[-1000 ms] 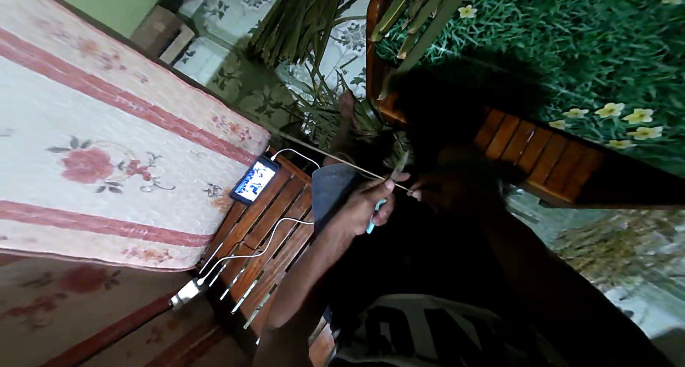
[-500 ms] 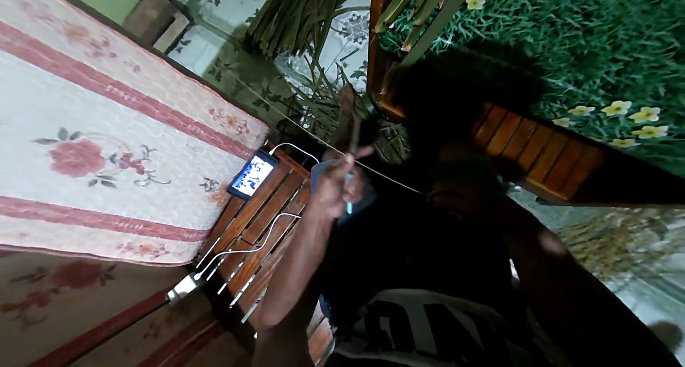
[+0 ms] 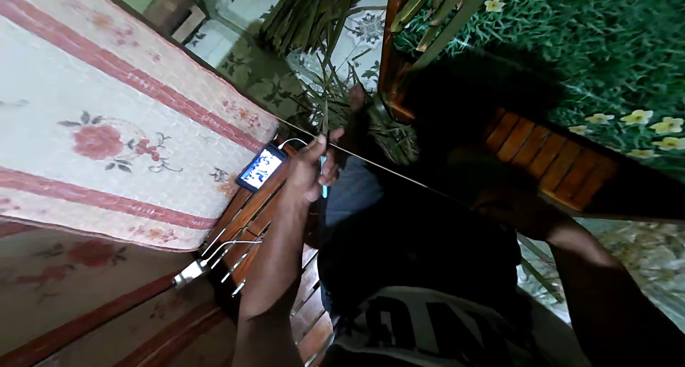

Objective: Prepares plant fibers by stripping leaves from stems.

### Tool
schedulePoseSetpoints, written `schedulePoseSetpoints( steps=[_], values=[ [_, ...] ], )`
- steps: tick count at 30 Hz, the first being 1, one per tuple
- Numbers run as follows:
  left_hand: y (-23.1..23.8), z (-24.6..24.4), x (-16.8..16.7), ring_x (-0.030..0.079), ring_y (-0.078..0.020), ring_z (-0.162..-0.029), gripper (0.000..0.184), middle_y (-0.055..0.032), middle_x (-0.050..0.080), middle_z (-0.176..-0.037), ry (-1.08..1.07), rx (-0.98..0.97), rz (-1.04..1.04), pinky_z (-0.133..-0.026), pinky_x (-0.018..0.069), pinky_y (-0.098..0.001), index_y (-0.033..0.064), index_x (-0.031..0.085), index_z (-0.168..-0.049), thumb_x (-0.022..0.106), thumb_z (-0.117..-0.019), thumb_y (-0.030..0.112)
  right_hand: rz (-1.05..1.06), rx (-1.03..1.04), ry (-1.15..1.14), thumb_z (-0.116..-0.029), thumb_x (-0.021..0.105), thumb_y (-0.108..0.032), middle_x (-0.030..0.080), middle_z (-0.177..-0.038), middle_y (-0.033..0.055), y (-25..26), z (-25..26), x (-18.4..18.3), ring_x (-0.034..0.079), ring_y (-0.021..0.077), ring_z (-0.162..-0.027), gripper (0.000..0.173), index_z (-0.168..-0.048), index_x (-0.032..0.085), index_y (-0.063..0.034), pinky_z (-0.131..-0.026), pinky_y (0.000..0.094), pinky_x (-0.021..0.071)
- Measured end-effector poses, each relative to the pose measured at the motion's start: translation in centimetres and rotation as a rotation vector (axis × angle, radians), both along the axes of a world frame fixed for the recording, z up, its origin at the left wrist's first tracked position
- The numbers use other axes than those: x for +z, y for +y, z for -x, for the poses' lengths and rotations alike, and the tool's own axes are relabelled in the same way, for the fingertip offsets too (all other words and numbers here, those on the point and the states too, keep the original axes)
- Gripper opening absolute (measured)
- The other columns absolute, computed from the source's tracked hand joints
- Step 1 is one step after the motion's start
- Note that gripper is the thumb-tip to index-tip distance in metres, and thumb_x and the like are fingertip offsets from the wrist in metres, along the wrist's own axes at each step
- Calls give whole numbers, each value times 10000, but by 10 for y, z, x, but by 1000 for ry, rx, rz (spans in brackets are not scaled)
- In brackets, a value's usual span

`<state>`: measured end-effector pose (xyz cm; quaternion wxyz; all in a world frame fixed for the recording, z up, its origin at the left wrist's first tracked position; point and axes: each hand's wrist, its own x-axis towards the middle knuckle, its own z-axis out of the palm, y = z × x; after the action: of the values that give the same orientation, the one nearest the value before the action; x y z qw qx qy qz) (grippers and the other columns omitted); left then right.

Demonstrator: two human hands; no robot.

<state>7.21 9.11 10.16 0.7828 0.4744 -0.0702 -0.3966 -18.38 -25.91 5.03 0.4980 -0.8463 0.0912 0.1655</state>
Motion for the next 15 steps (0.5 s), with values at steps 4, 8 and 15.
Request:
schedulePoseSetpoints(
  steps=[4, 8, 15],
  values=[
    [13, -17, 6, 427, -43, -379, 446, 57, 451, -525, -34, 31, 2, -372, 407, -188, 134, 585, -1357, 302, -1111, 375, -5, -49, 140, -1012, 570, -242, 627, -790, 25, -7, 8, 11, 544, 76, -628, 257, -1083, 690, -26, -615, 294, 506],
    [27, -35, 12, 417, -35, -376, 433, 75, 449, -508, -72, 101, -4, -374, 393, -187, 164, 608, -1328, 297, -1108, 369, 26, -61, 84, -1009, 551, -231, 594, -716, -13, -26, 27, -1, 528, 67, -564, 214, -1016, 695, -72, -549, 272, 481],
    [55, -69, 32, 420, -42, -372, 519, 86, 459, -508, -125, 322, -28, -379, 417, -204, 198, 587, -1323, 151, -1125, 399, 12, -252, 89, -980, 525, -178, 594, -717, -21, -60, 71, -25, 514, 29, -575, 255, -1047, 699, -4, -577, 239, 471]
  ],
)
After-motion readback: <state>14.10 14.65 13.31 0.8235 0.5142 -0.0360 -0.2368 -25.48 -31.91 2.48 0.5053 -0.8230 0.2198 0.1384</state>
